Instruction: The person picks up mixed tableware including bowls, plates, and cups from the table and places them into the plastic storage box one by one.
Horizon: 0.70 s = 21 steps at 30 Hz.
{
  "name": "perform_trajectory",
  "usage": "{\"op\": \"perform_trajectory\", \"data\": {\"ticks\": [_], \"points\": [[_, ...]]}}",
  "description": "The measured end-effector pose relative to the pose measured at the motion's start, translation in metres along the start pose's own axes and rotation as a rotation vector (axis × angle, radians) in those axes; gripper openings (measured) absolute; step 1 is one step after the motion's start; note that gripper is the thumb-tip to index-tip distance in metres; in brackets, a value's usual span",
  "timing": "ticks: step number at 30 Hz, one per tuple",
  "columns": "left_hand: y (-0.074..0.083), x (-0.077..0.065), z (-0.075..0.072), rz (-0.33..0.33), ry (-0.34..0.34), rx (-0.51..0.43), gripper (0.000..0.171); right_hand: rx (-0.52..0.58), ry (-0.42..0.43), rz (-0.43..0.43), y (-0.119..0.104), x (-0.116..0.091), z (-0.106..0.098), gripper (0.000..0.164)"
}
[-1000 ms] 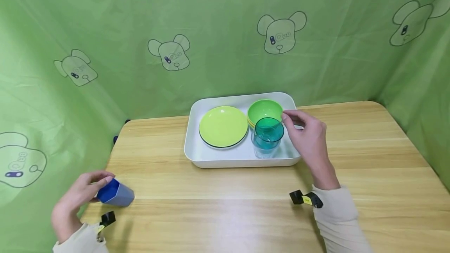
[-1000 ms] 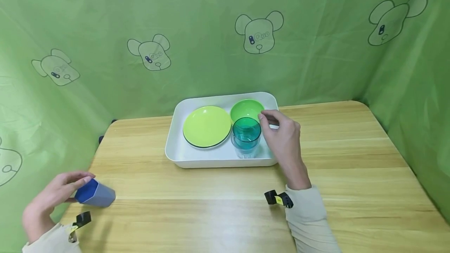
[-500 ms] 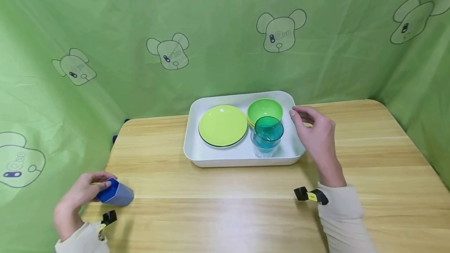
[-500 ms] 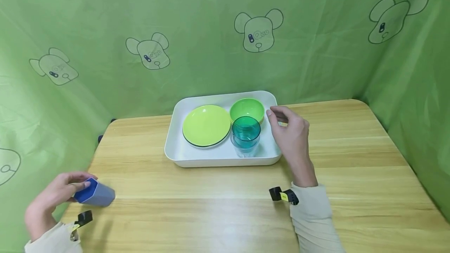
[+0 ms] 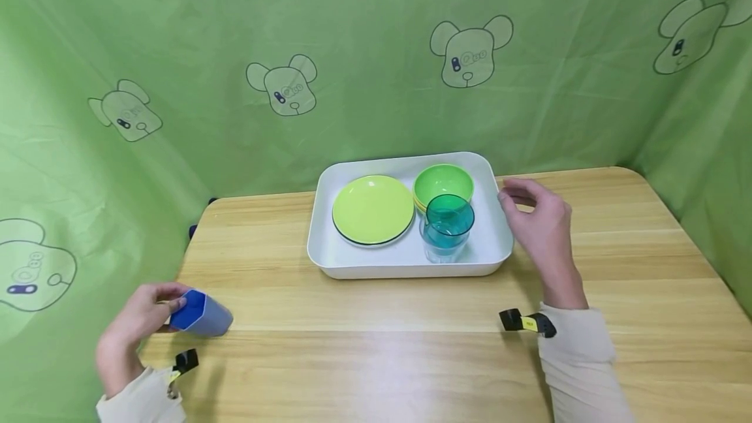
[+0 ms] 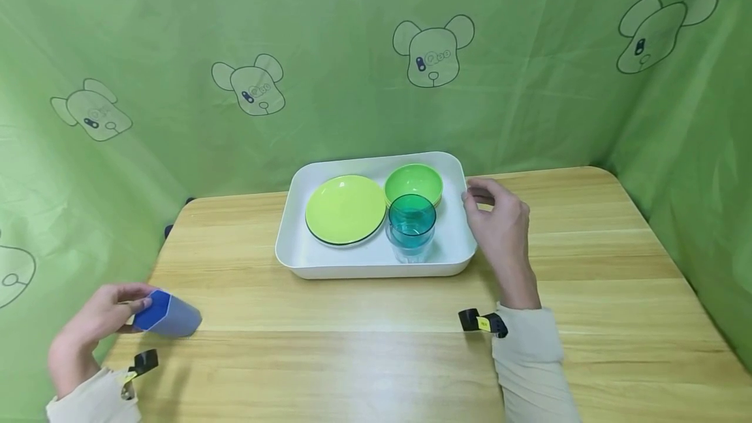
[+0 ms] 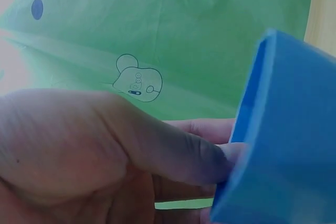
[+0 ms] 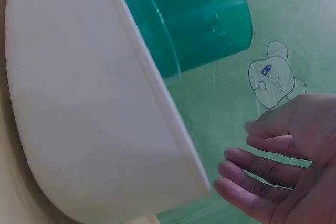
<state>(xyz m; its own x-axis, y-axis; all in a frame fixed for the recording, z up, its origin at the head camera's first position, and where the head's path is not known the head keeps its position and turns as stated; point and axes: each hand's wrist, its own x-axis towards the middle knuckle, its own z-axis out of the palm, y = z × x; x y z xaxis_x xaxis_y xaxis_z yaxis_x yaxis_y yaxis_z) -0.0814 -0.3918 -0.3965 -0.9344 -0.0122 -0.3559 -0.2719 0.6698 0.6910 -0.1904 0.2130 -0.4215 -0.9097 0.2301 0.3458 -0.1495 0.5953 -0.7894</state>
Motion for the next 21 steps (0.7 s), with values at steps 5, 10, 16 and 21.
{"op": "perform_trajectory", "data": {"ticks": [5, 10, 16, 21], "points": [[0.002, 0.000, 0.001, -0.004, 0.014, -0.060, 0.033, -0.021, -0.094, 0.051, 0.006, 0.001, 0.000, 0.034], [0.005, 0.001, 0.002, 0.018, 0.033, -0.069, 0.034, -0.027, -0.162, 0.092, 0.010, 0.003, 0.001, 0.040], [0.011, 0.002, 0.003, 0.010, 0.080, -0.065, 0.039, -0.043, -0.225, 0.112, 0.012, 0.002, 0.000, 0.043], [0.013, 0.000, 0.003, 0.011, 0.117, -0.043, 0.042, -0.069, -0.298, 0.135, 0.015, 0.002, 0.000, 0.047]]}}
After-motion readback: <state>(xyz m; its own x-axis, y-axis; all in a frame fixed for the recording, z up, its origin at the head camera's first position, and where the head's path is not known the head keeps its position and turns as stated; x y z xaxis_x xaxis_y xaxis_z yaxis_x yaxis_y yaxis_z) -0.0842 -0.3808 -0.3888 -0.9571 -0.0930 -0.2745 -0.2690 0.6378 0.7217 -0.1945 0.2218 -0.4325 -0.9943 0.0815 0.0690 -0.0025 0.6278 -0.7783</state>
